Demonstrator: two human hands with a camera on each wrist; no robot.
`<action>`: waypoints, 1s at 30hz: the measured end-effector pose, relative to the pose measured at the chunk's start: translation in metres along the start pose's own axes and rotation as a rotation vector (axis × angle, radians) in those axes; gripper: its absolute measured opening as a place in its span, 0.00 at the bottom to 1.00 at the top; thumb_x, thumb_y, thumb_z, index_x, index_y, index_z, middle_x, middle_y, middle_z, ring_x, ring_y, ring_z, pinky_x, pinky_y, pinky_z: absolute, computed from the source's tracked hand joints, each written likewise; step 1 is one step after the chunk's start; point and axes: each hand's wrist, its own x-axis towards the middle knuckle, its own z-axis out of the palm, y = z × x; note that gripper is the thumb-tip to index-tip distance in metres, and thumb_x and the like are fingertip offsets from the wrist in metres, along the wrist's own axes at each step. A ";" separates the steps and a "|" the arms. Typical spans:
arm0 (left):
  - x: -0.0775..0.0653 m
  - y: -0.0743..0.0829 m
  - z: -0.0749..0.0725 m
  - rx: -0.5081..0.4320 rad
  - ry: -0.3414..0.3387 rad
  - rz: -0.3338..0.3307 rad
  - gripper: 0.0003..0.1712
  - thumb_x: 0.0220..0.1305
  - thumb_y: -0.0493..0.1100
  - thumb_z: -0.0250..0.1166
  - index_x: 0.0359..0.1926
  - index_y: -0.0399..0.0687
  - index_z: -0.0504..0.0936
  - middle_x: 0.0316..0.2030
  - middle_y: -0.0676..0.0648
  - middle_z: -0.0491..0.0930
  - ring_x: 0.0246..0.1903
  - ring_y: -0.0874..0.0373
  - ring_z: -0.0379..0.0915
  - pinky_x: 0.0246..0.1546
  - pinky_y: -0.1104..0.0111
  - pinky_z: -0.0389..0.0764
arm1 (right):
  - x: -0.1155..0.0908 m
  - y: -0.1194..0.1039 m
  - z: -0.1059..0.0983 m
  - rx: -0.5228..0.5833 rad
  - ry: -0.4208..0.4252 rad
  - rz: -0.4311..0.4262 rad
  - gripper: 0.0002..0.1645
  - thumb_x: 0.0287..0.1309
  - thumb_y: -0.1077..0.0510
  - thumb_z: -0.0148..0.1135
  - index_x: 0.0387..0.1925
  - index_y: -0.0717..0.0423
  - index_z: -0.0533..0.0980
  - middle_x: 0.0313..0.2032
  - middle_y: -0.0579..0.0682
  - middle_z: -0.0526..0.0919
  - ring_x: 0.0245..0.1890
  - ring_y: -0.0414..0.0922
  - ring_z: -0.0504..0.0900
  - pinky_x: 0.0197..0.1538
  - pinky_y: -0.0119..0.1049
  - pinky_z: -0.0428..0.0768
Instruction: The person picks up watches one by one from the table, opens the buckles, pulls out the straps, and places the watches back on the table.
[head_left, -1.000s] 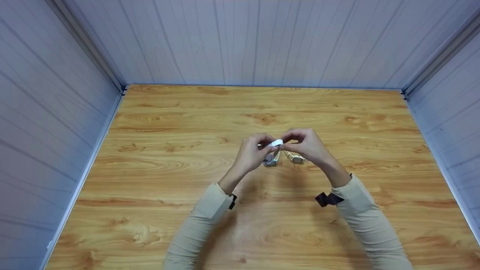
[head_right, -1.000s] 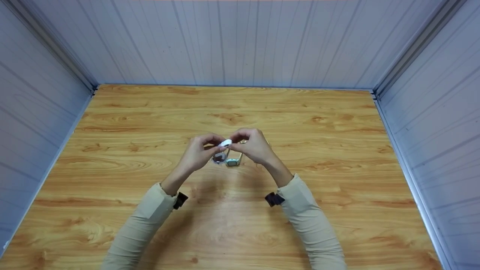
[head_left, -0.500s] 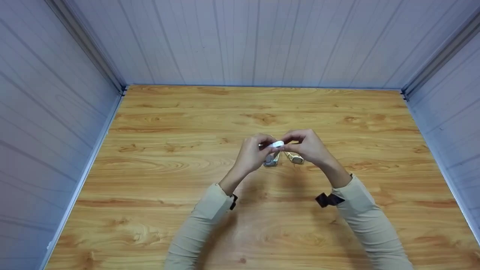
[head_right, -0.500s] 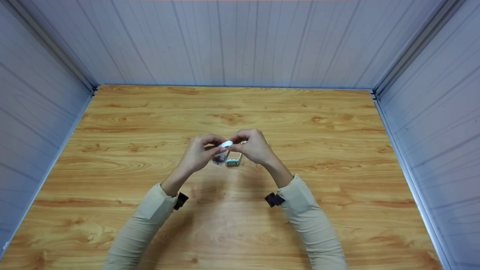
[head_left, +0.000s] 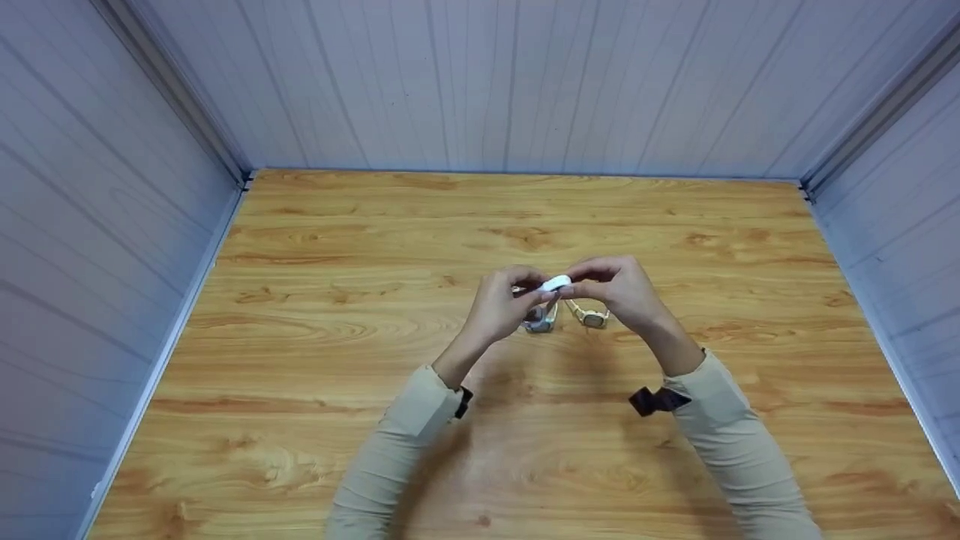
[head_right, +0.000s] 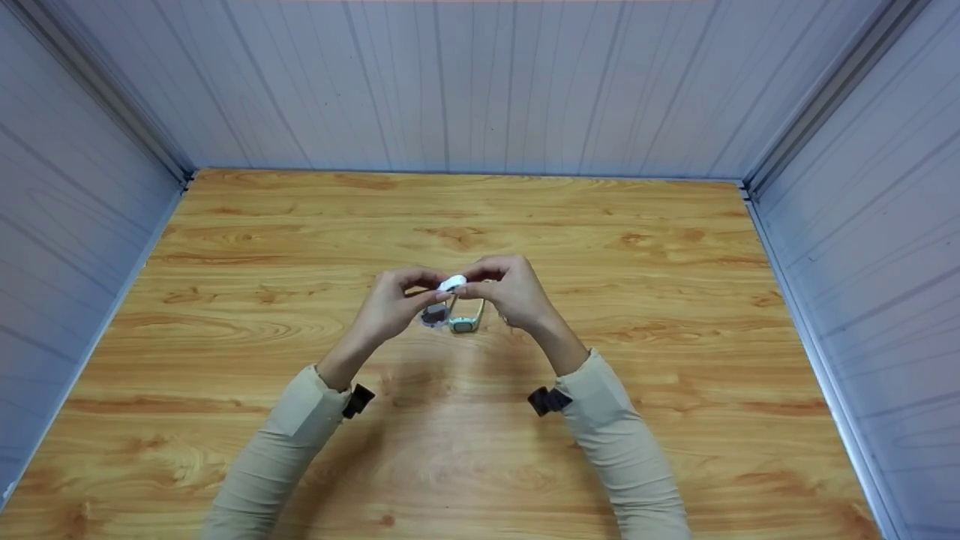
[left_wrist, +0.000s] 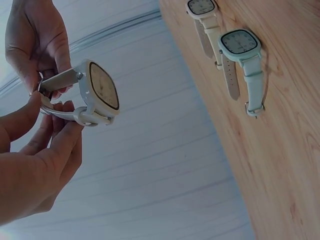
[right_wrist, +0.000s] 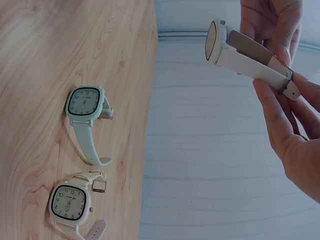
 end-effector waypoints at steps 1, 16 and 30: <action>0.000 0.000 0.000 -0.004 -0.001 0.002 0.08 0.56 0.34 0.64 0.37 0.36 0.82 0.34 0.45 0.81 0.36 0.58 0.77 0.39 0.74 0.77 | 0.000 0.000 0.000 0.011 0.001 -0.004 0.12 0.48 0.64 0.67 0.35 0.70 0.80 0.36 0.62 0.80 0.33 0.49 0.80 0.37 0.40 0.80; -0.004 0.004 0.002 0.170 0.011 0.113 0.06 0.56 0.33 0.64 0.36 0.35 0.82 0.34 0.44 0.81 0.33 0.58 0.77 0.34 0.75 0.76 | -0.002 -0.009 -0.001 -0.201 -0.094 0.011 0.11 0.53 0.64 0.64 0.37 0.68 0.79 0.36 0.59 0.80 0.37 0.47 0.80 0.38 0.33 0.79; -0.001 0.001 0.004 0.137 -0.012 0.064 0.04 0.56 0.33 0.64 0.33 0.36 0.82 0.32 0.45 0.81 0.34 0.59 0.77 0.35 0.75 0.77 | -0.007 -0.029 0.007 -0.185 -0.031 -0.011 0.08 0.49 0.72 0.63 0.33 0.75 0.78 0.33 0.63 0.80 0.32 0.43 0.79 0.36 0.31 0.79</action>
